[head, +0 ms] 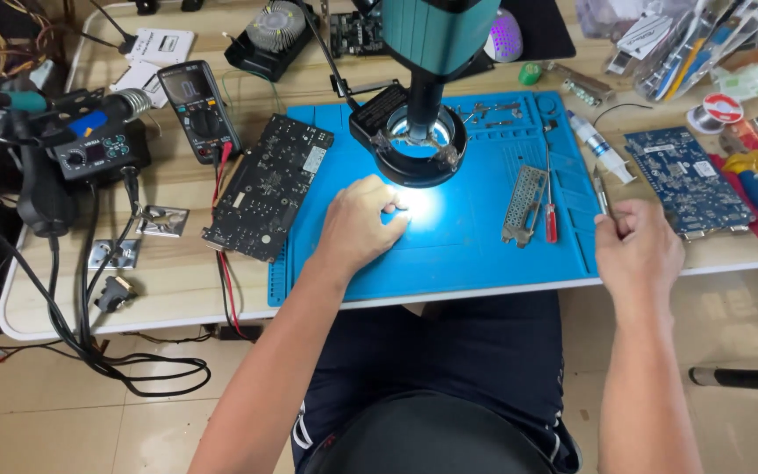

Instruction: Inspecting and adjusting a graphics card PCB using pliers, a screwdriver, and a digital microscope on a repair bench.

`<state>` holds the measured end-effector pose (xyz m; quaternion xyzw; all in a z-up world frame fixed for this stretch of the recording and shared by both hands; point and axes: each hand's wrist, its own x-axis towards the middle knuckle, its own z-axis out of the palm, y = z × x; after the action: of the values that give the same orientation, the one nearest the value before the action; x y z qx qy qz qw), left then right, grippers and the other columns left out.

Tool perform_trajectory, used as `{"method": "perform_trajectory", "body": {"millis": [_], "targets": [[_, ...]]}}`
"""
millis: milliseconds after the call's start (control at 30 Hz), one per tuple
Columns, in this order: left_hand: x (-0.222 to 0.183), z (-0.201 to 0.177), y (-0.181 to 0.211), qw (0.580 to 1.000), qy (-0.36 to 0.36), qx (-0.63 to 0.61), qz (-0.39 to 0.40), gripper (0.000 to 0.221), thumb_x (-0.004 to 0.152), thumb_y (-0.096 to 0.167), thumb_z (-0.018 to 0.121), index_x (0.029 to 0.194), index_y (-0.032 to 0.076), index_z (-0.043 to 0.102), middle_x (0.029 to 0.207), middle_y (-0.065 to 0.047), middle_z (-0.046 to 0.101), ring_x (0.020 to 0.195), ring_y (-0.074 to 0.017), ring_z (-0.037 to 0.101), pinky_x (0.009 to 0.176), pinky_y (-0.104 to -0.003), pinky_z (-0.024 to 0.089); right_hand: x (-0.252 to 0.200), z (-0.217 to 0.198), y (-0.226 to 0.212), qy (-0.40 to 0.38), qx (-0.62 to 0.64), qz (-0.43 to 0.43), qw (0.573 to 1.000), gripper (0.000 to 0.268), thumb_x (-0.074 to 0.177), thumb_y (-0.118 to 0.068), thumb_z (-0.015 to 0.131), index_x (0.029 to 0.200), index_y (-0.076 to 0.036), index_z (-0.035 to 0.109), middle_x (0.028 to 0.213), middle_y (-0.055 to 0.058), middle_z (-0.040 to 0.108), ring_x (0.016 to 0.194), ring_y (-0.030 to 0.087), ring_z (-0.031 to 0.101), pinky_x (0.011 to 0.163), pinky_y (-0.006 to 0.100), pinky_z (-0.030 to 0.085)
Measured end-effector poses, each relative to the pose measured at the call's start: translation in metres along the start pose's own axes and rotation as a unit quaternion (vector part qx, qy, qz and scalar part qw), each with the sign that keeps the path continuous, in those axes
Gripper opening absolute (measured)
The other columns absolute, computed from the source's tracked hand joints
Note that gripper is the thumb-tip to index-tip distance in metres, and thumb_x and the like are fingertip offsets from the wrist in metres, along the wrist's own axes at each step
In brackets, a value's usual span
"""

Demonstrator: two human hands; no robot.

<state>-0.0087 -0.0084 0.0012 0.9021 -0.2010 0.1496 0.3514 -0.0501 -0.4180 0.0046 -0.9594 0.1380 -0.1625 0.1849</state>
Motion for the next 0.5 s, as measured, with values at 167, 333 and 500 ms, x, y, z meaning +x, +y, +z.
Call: {"method": "perform_trajectory", "body": {"millis": [167, 333, 500], "targets": [[0.001, 0.010, -0.004, 1.000, 0.005, 0.023, -0.015, 0.047, 0.094, 0.023, 0.086, 0.071, 0.018, 0.045, 0.083, 0.001, 0.058, 0.081, -0.0255, 0.058, 0.074, -0.045, 0.046, -0.007, 0.013, 0.011, 0.074, 0.006, -0.057, 0.996, 0.012, 0.116, -0.020, 0.075, 0.125, -0.014, 0.080, 0.090, -0.002, 0.071, 0.106, 0.034, 0.072, 0.089, 0.060, 0.048], [0.006, 0.019, -0.004, 0.998, 0.029, 0.062, -0.010, 0.049, 0.094, 0.023, 0.089, 0.074, 0.015, 0.045, 0.083, -0.004, 0.058, 0.076, -0.0333, 0.059, 0.068, -0.051, 0.045, -0.007, 0.020, 0.017, 0.090, -0.005, -0.080, 0.993, 0.010, 0.118, -0.021, 0.077, 0.123, -0.015, 0.083, 0.091, -0.003, 0.072, 0.107, 0.032, 0.072, 0.085, 0.059, 0.050], [0.015, 0.019, 0.000, 0.997, 0.026, 0.060, -0.049, 0.065, 0.090, 0.028, 0.098, 0.074, 0.016, 0.036, 0.079, -0.004, 0.054, 0.065, -0.0324, 0.053, 0.059, -0.050, 0.043, -0.007, 0.020, 0.017, 0.101, 0.000, -0.080, 0.992, 0.009, 0.117, -0.020, 0.078, 0.122, -0.015, 0.084, 0.094, -0.003, 0.073, 0.104, 0.031, 0.072, 0.084, 0.057, 0.051]]}}
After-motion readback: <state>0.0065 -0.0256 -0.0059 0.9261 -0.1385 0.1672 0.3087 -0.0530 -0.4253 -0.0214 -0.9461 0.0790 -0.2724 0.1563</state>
